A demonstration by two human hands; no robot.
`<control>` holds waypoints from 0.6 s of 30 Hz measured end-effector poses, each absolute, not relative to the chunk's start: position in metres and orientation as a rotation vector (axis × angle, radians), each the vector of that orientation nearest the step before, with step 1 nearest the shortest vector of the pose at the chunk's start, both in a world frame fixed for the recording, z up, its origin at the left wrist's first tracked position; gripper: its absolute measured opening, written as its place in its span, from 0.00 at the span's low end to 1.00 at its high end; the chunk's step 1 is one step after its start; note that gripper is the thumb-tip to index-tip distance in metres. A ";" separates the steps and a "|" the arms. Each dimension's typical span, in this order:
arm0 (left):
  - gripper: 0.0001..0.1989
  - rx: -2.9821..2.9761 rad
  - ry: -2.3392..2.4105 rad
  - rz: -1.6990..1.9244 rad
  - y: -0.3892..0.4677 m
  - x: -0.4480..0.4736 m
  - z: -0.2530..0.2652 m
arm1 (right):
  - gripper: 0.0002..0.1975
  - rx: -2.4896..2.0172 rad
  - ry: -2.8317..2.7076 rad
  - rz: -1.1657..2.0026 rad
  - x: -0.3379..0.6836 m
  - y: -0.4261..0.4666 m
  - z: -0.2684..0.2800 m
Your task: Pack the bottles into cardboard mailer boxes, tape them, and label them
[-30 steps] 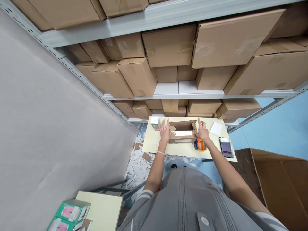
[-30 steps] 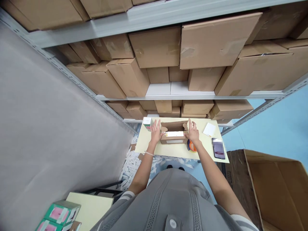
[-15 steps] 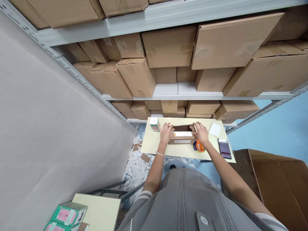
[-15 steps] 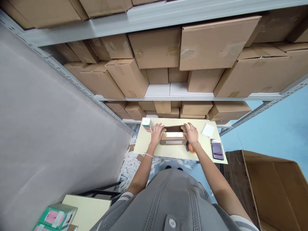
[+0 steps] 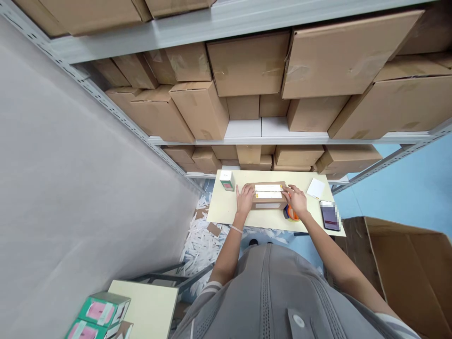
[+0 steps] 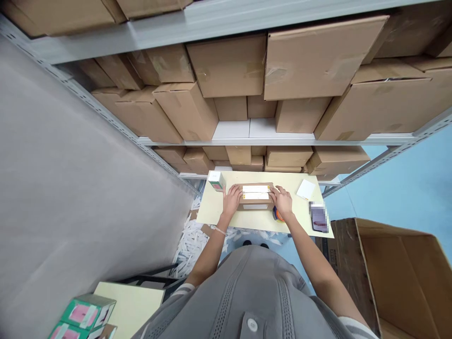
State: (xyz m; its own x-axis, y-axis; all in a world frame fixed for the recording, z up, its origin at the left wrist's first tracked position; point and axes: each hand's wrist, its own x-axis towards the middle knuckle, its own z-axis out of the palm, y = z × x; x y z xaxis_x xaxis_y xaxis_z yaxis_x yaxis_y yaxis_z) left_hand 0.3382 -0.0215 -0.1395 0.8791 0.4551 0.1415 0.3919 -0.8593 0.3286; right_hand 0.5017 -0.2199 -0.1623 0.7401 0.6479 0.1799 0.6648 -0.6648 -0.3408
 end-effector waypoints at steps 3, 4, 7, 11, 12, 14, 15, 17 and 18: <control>0.23 2.810 0.573 0.320 -0.042 0.343 -0.146 | 0.23 -2.536 -0.992 -0.033 0.500 -0.222 -0.166; 0.25 2.817 0.533 0.307 -0.049 0.344 -0.149 | 0.24 -2.520 -0.994 -0.011 0.501 -0.224 -0.166; 0.27 2.807 0.456 0.268 -0.063 0.345 -0.155 | 0.25 -2.436 -0.968 0.042 0.506 -0.237 -0.171; 0.28 2.774 0.442 0.248 -0.065 0.342 -0.160 | 0.27 -2.470 -0.589 0.016 0.507 -0.271 -0.191; 0.28 2.768 0.435 0.247 -0.063 0.341 -0.160 | 0.26 -2.525 -0.505 0.041 0.505 -0.280 -0.198; 0.28 2.757 0.433 0.250 -0.061 0.341 -0.161 | 0.22 -2.645 -0.514 0.177 0.495 -0.291 -0.212; 0.28 2.751 0.439 0.254 -0.061 0.341 -0.161 | 0.20 -2.691 -0.583 0.268 0.488 -0.294 -0.218; 0.28 2.740 0.450 0.260 -0.061 0.342 -0.161 | 0.17 -2.746 -0.744 0.443 0.474 -0.292 -0.229; 0.28 2.737 0.453 0.261 -0.062 0.343 -0.161 | 0.16 -2.765 -0.791 0.512 0.467 -0.287 -0.234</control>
